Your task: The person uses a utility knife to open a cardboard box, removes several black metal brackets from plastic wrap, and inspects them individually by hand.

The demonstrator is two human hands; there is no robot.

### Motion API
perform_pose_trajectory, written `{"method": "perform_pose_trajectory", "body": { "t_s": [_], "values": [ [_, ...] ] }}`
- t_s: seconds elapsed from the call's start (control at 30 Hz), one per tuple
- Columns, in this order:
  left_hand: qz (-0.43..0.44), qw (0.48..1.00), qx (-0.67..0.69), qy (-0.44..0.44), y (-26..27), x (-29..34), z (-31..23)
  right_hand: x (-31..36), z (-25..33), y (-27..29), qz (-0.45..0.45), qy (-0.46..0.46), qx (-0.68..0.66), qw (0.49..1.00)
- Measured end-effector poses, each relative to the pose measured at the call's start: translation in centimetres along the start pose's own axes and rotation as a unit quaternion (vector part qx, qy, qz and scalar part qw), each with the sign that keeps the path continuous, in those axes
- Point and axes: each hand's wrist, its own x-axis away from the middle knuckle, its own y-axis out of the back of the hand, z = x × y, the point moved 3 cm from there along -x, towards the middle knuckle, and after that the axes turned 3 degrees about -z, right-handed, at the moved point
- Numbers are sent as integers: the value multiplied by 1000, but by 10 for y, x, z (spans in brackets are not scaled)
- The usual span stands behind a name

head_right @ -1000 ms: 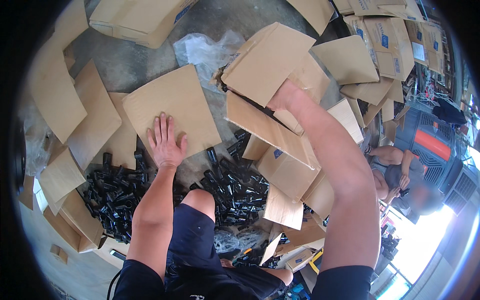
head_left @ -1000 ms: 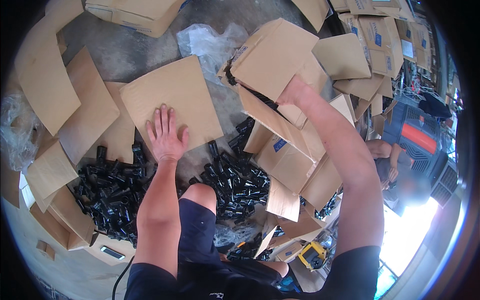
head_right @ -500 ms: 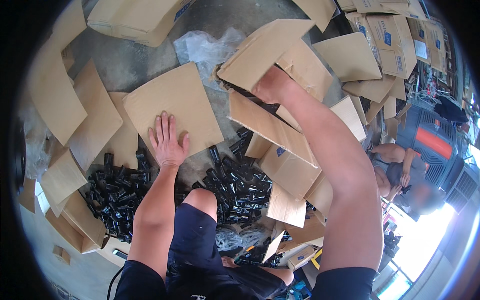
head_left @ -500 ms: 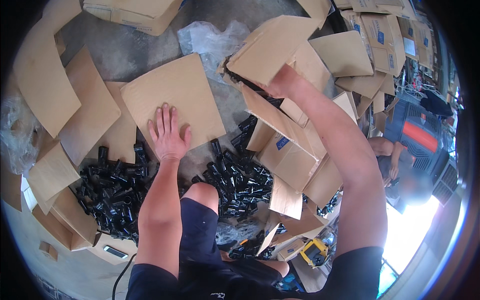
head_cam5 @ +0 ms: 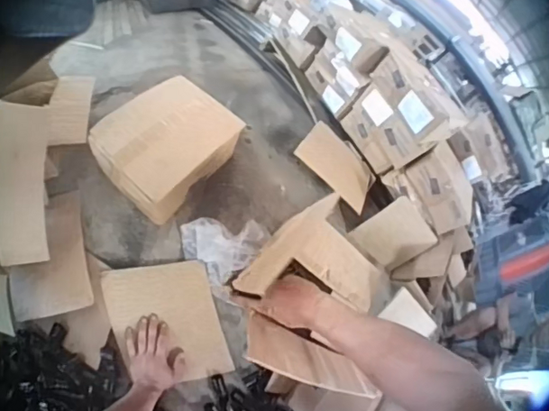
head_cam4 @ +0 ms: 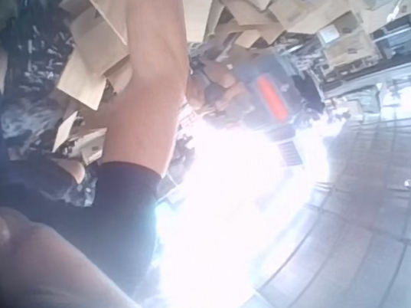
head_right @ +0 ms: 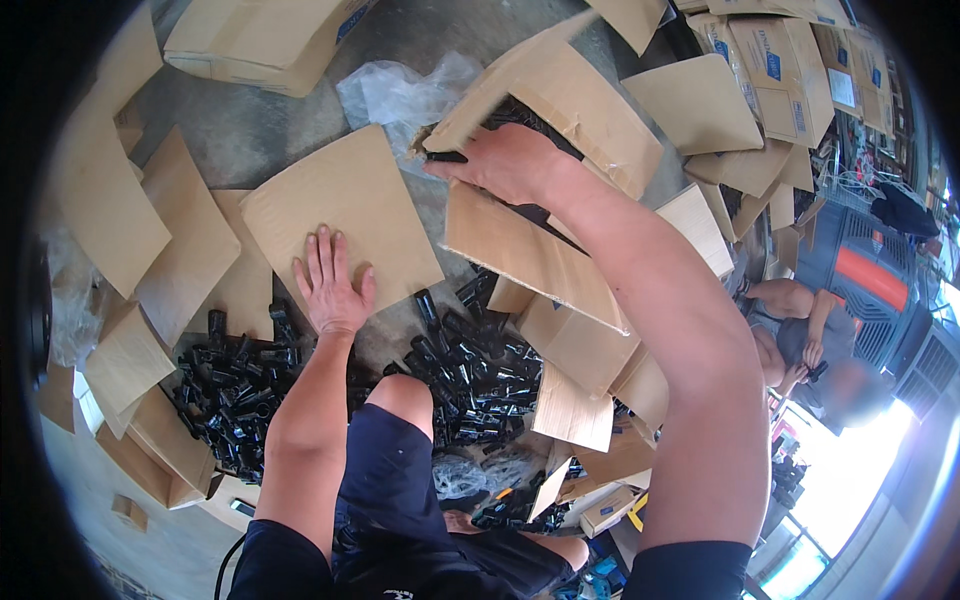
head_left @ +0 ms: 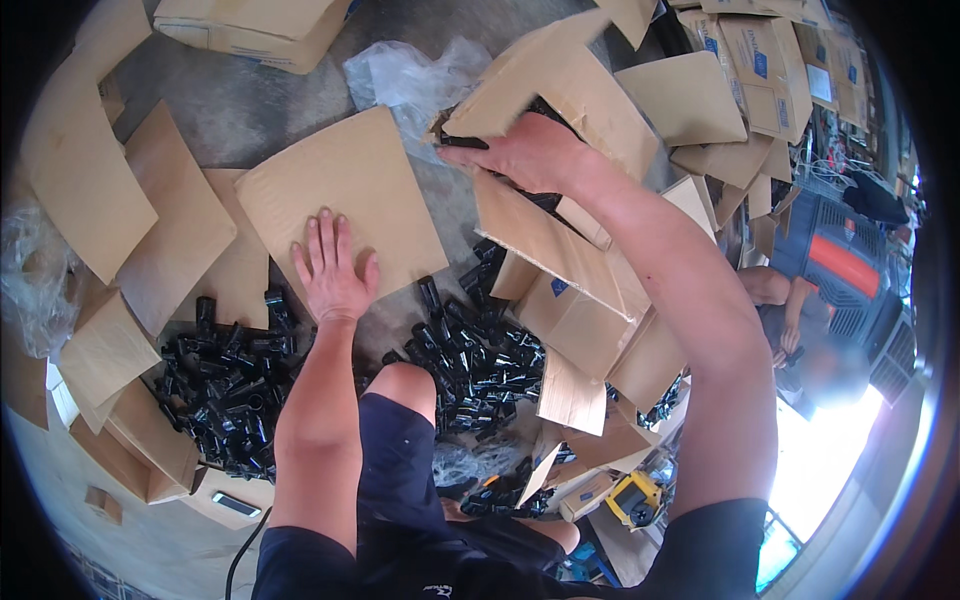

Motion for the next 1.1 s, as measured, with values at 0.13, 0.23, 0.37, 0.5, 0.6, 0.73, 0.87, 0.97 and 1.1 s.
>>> {"method": "perform_pose_trajectory", "body": {
  "t_s": [0.13, 0.23, 0.37, 0.5, 0.6, 0.73, 0.87, 0.97, 1.1],
  "values": [
    [-11, 1000, -7, 3, -3, 3, 5, -2, 4, 16, 76, -46, -60, 994],
    [-22, 1000, 1, -5, -4, 2, -1, 16, -8, 0, -57, -31, -92, 994],
    [-17, 1000, -4, -1, -4, 3, 1, 17, -4, -6, -96, -133, -237, 958],
    [-16, 1000, -6, -1, -5, 2, 0, 25, -11, -26, -144, -154, -547, 810],
    [-13, 1000, -9, -5, -4, 2, -1, 20, -15, -25, -123, -131, -492, 852],
    [-11, 1000, -14, -1, -4, 3, 2, 7, -8, -15, -97, -29, 17, 995],
    [-15, 1000, -6, -1, -4, 2, 0, 1, -9, -34, -124, -271, -253, 920],
    [-15, 1000, -4, -3, -6, 3, -1, 9, -16, -34, -147, -254, -237, 926],
    [-7, 1000, -13, -1, -5, 1, 0, 13, -15, -29, -99, -194, -160, 963]
  ]
}}
